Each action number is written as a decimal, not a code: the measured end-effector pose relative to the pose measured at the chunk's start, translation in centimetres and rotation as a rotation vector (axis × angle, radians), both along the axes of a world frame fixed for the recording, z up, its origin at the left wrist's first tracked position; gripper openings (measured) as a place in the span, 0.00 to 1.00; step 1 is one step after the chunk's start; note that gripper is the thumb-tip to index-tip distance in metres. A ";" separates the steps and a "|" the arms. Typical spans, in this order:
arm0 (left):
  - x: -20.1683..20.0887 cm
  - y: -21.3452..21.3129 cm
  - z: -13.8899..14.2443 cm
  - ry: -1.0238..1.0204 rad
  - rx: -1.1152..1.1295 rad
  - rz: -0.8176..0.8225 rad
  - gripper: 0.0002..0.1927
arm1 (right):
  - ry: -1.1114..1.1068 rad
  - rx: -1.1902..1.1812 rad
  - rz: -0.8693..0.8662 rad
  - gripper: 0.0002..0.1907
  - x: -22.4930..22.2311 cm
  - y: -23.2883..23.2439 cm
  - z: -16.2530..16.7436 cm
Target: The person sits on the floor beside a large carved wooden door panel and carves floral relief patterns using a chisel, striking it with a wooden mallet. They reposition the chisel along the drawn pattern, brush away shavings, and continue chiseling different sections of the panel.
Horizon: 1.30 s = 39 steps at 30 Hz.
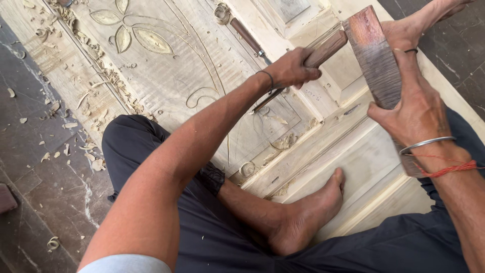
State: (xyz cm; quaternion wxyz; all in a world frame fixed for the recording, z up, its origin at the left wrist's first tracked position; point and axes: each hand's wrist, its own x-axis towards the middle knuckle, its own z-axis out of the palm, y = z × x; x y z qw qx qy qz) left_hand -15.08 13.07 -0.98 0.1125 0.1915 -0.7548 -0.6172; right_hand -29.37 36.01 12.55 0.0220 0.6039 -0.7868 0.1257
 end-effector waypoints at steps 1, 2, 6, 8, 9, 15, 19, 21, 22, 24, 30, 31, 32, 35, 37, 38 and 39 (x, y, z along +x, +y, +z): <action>-0.3 0.2 -0.1 0.033 -0.086 -0.003 0.11 | 0.011 -0.081 0.085 0.54 0.1 0.3 -0.2; -0.5 0.4 -0.1 0.001 -0.109 0.026 0.11 | 0.024 -0.167 0.170 0.56 0.2 0.6 -0.4; -0.6 1.6 0.0 -0.001 -0.167 0.088 0.12 | -0.019 -0.144 0.102 0.56 -0.5 2.1 0.1; -0.4 2.4 0.1 0.027 -0.182 0.066 0.12 | -0.195 -0.101 -0.082 0.51 -0.6 2.9 0.5; -0.3 2.5 0.2 0.027 -0.202 0.055 0.12 | -0.261 -0.213 -0.060 0.50 -0.5 3.2 0.5; -0.3 3.4 0.4 0.020 -0.200 0.007 0.11 | -0.020 -0.090 0.023 0.54 0.1 4.2 0.2; -0.2 4.0 0.5 -0.005 -0.178 -0.043 0.11 | -0.183 -0.334 0.010 0.48 0.6 5.0 -0.3; -0.3 4.3 0.7 -0.045 -0.165 -0.062 0.11 | -0.124 -0.335 0.053 0.50 0.8 5.4 -0.5; -0.4 4.3 0.8 -0.061 -0.162 -0.077 0.11 | -0.060 -0.189 0.019 0.53 0.8 5.5 -0.6; -0.4 4.8 0.9 -0.053 -0.200 -0.104 0.11 | -0.081 -0.077 -0.046 0.53 0.6 6.2 -0.5; -0.1 5.2 1.0 -0.087 -0.178 -0.162 0.13 | -0.020 -0.250 -0.042 0.51 1.4 7.5 -2.0; 0.0 5.3 1.0 -0.110 -0.187 -0.189 0.14 | -0.016 -0.057 -0.136 0.52 1.3 7.9 -2.0; 0.1 5.5 1.0 -0.093 -0.170 -0.198 0.14 | -0.017 0.149 -0.224 0.54 1.4 8.3 -2.2; 0.4 5.9 1.1 -0.046 -0.126 -0.209 0.17 | -0.198 -0.220 -0.077 0.48 1.8 9.1 -2.5; 0.5 6.1 1.2 -0.030 -0.117 -0.224 0.19 | -0.164 -0.363 0.006 0.49 2.1 9.6 -2.6; 0.7 6.1 1.3 -0.064 -0.115 -0.226 0.18 | -0.129 -0.291 -0.034 0.50 2.3 9.8 -2.5; 0.6 6.3 1.4 -0.094 -0.114 -0.233 0.17 | -0.092 -0.216 -0.071 0.52 2.4 10.0 -2.5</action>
